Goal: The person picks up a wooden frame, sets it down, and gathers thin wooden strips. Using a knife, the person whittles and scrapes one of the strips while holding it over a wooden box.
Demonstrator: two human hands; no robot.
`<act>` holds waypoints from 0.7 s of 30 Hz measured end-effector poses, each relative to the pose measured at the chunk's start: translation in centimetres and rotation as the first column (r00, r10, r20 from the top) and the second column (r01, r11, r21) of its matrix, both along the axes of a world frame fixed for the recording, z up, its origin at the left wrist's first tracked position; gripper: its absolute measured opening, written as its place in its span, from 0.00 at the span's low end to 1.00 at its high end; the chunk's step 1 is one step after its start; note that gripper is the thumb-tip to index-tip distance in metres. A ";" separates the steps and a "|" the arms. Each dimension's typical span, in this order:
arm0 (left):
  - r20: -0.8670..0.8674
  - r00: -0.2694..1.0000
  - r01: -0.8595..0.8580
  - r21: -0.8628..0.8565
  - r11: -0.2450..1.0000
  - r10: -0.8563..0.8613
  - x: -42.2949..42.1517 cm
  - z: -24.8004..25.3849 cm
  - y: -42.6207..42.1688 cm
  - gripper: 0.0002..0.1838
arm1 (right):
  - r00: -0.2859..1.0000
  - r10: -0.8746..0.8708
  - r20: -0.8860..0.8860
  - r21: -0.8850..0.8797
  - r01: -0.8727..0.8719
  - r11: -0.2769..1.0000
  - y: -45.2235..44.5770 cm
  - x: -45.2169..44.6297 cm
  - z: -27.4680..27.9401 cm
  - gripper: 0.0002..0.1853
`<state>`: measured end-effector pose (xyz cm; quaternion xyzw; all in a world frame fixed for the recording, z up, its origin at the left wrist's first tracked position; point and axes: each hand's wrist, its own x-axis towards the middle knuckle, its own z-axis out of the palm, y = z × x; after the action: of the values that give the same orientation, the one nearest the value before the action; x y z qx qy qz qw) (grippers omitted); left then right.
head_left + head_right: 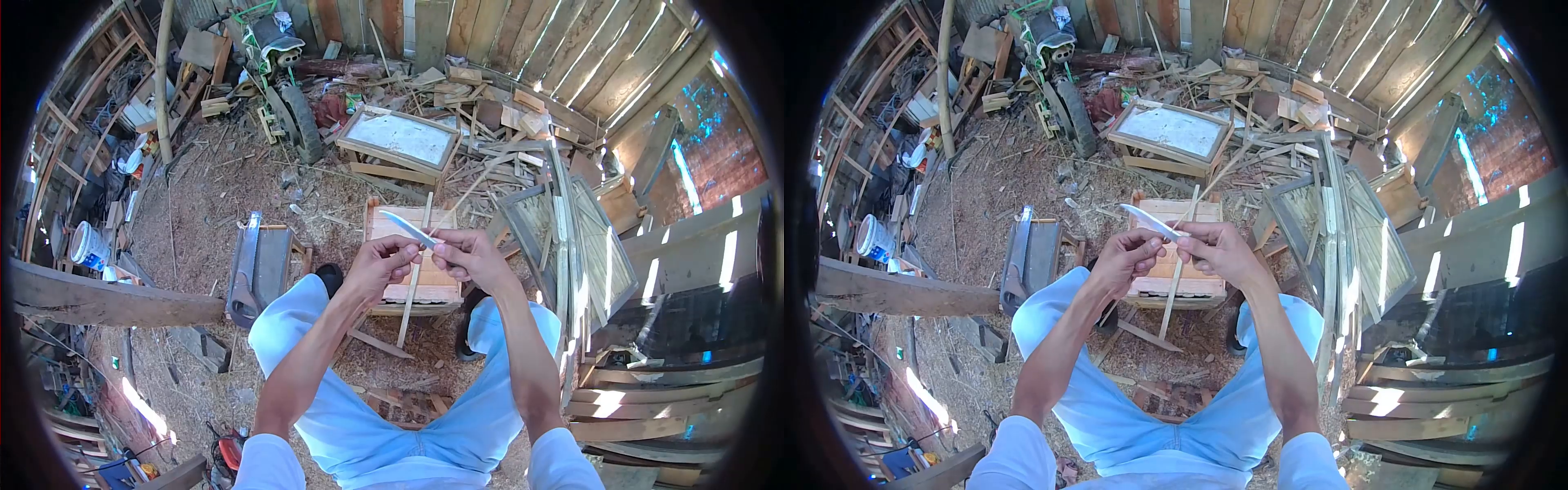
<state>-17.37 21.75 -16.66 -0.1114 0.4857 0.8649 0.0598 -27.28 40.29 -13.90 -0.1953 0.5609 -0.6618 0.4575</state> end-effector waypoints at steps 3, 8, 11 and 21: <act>0.025 1.000 0.011 -0.051 0.999 -0.009 0.0 -0.6 -0.2 0.10 | 0.997 -0.003 -0.081 0.060 0.008 0.998 0.2 -0.5 0.5 0.19; 0.036 0.997 -0.066 -0.043 0.997 0.067 -0.5 -0.2 0.3 0.10 | 0.912 -0.146 -0.384 0.056 0.181 0.982 -0.7 0.3 -2.1 0.15; 0.039 0.994 -0.104 -0.025 0.994 0.105 -0.6 -0.7 0.7 0.11 | 0.646 -0.181 -0.741 0.141 0.414 0.899 -0.8 0.5 -3.1 0.13; 0.013 0.992 -0.128 0.021 0.992 0.127 -0.5 -0.7 0.2 0.07 | 0.287 -0.098 -0.953 0.050 0.467 0.883 -1.2 2.0 -1.4 0.16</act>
<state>-17.83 21.93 -17.34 -0.1465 0.4679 0.8715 0.0084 -25.26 39.12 -15.26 -0.3554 0.8434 -0.4001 -0.0474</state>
